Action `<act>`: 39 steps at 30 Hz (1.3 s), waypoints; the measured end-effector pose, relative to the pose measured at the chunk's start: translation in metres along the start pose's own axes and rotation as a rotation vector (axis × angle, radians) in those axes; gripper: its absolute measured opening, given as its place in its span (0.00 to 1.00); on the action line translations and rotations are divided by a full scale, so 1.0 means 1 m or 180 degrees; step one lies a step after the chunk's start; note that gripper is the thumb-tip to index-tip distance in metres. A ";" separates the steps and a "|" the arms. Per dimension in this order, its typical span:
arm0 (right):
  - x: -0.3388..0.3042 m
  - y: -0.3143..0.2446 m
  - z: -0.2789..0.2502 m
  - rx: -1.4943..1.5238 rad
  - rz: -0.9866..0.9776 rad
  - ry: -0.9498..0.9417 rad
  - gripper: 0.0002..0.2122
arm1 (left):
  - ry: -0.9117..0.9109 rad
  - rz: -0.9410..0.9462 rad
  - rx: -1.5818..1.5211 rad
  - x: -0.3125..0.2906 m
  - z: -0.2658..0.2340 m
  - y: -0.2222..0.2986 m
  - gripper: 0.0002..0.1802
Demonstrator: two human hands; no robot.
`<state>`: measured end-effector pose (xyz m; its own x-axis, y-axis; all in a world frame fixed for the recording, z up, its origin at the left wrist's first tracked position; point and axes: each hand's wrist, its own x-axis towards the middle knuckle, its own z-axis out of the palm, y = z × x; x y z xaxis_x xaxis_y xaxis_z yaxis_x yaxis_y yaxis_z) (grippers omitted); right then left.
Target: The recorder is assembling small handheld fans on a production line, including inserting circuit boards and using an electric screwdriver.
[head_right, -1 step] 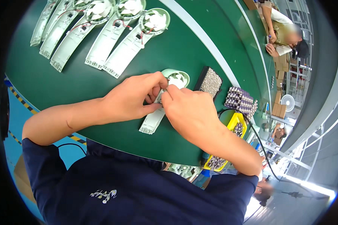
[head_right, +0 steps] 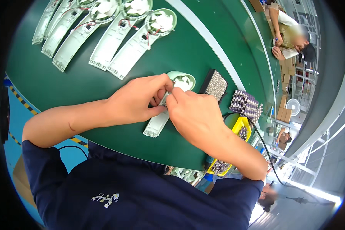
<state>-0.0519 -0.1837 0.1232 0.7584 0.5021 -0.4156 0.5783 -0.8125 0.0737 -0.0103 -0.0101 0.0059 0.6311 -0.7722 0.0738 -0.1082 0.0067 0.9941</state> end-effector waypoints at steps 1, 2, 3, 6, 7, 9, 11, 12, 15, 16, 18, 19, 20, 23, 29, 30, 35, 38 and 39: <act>0.002 -0.001 -0.001 -0.0010 -0.0044 -0.0026 0.07 | 0.0043 -0.0014 -0.0025 0.000 -0.001 0.000 0.21; 0.004 -0.001 -0.003 0.0004 -0.0075 -0.0040 0.08 | 0.0012 0.0007 -0.0001 -0.001 -0.001 -0.001 0.20; 0.007 -0.002 -0.004 0.0017 -0.0104 -0.0057 0.08 | -0.0019 0.0030 0.0020 -0.001 -0.001 -0.002 0.20; 0.007 -0.006 -0.008 0.0017 -0.0074 -0.0083 0.08 | -0.0041 -0.0020 0.0153 -0.002 -0.004 0.005 0.19; 0.008 -0.007 -0.008 -0.0001 -0.0091 -0.0106 0.08 | -0.0067 -0.0013 0.0213 -0.003 -0.004 0.004 0.19; 0.009 -0.009 -0.010 -0.0011 -0.0070 -0.0134 0.08 | 0.0091 0.0153 0.0205 -0.003 0.002 -0.005 0.19; 0.009 -0.010 -0.009 -0.0043 -0.0063 -0.0137 0.08 | 0.0261 0.0309 0.0213 -0.002 0.005 -0.009 0.19; 0.009 -0.010 -0.009 -0.0059 -0.0032 -0.0125 0.08 | 0.0266 0.0302 0.0239 -0.002 0.007 -0.010 0.19; 0.010 -0.012 -0.008 -0.0144 0.0013 -0.0259 0.08 | 0.0281 0.0301 0.0285 0.000 0.008 -0.011 0.19; 0.011 -0.013 -0.009 -0.0148 0.0002 -0.0269 0.08 | 0.0276 0.0299 0.0301 -0.001 0.008 -0.011 0.19; 0.015 -0.015 -0.011 -0.0141 -0.0103 -0.0335 0.07 | 0.0317 0.0298 0.0278 -0.003 0.009 -0.013 0.19; 0.017 -0.017 -0.010 -0.0156 -0.0104 -0.0341 0.07 | 0.0351 0.0318 0.0264 -0.002 0.008 -0.013 0.19; 0.018 -0.021 -0.006 -0.0317 -0.0066 -0.0465 0.08 | 0.0358 0.0328 0.0259 -0.002 0.008 -0.013 0.19; 0.024 -0.026 -0.014 -0.0530 -0.0141 -0.0729 0.10 | 0.0301 0.0308 0.0166 -0.004 0.007 -0.011 0.19; 0.014 -0.035 -0.011 -0.0722 -0.0031 -0.0685 0.12 | 0.0320 0.0490 0.0381 0.003 0.013 -0.015 0.20; 0.011 -0.034 -0.004 -0.0747 -0.0004 -0.0493 0.11 | 0.0290 0.0386 0.0263 0.001 0.012 -0.017 0.21; -0.030 -0.005 0.020 0.1272 0.0796 0.0472 0.09 | 0.0122 0.0063 0.0124 -0.001 0.011 -0.011 0.23; -0.039 0.000 0.046 0.2096 0.1045 0.0869 0.10 | 0.0049 0.0116 0.0144 0.003 0.006 -0.009 0.22; -0.038 0.001 0.052 0.2111 0.1085 0.0897 0.10 | 0.0018 0.0105 0.0127 0.004 0.005 -0.007 0.21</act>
<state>-0.0964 -0.2189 0.0916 0.9600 0.1781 -0.2160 0.0683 -0.8973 -0.4361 -0.0103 -0.0166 -0.0012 0.6309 -0.7684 0.1072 -0.1595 0.0068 0.9872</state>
